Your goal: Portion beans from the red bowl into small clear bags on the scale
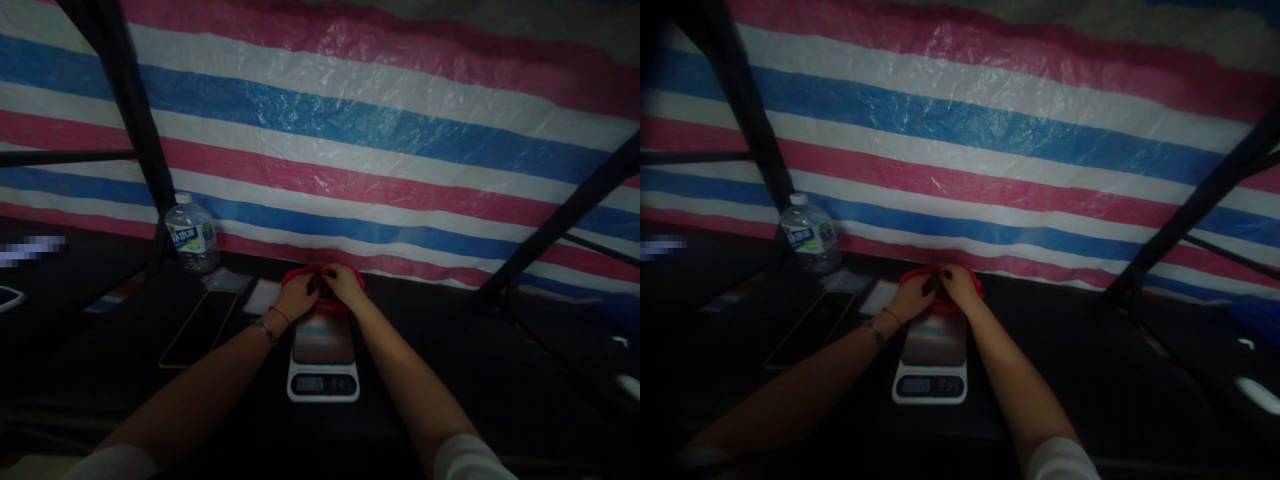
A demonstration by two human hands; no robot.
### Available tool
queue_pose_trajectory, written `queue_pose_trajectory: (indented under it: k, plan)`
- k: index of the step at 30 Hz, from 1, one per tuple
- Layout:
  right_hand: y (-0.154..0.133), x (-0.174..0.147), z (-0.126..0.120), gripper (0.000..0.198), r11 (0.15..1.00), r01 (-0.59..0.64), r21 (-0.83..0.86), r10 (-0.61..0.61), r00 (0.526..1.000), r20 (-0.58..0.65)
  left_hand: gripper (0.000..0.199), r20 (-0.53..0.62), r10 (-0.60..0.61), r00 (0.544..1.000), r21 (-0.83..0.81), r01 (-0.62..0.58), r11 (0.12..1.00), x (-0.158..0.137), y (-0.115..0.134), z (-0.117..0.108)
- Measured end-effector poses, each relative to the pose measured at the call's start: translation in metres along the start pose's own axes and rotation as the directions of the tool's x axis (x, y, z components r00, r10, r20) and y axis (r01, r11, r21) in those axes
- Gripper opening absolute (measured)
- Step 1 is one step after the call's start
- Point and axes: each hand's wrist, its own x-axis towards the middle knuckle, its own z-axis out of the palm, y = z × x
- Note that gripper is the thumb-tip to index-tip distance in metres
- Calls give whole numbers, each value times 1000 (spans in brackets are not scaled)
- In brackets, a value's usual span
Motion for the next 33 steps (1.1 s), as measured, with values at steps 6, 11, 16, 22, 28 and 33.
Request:
queue_pose_trajectory:
  k: [6, 11, 16, 22, 28, 33]
  plan:
    - [-11, -2, 2, 32, 993, 114, 25, -115, 991, 69, 31, 3, -24, 1000, -16, 24, 1000, 1, 0, 5]
    - [-11, -1, 2, 34, 993, 114, 25, -115, 992, 55, 28, 4, -35, 999, -59, 35, 998, 2, 1, 6]
    - [-6, 0, 4, 27, 995, 105, -4, -104, 994, 27, 31, -9, -33, 999, -73, 33, 997, 2, 1, 6]
    - [-7, 1, 3, 23, 987, 154, -46, -153, 988, 23, 36, -23, -43, 999, -91, 40, 995, 2, 2, 4]
    - [-8, 0, 1, 20, 988, 127, -89, -123, 991, 52, 35, -11, -46, 999, -97, 44, 994, 2, 2, 4]
    - [-9, -1, 1, 28, 992, 111, -67, -108, 993, 49, 34, -38, -11, 999, -100, 7, 995, 1, -1, 5]
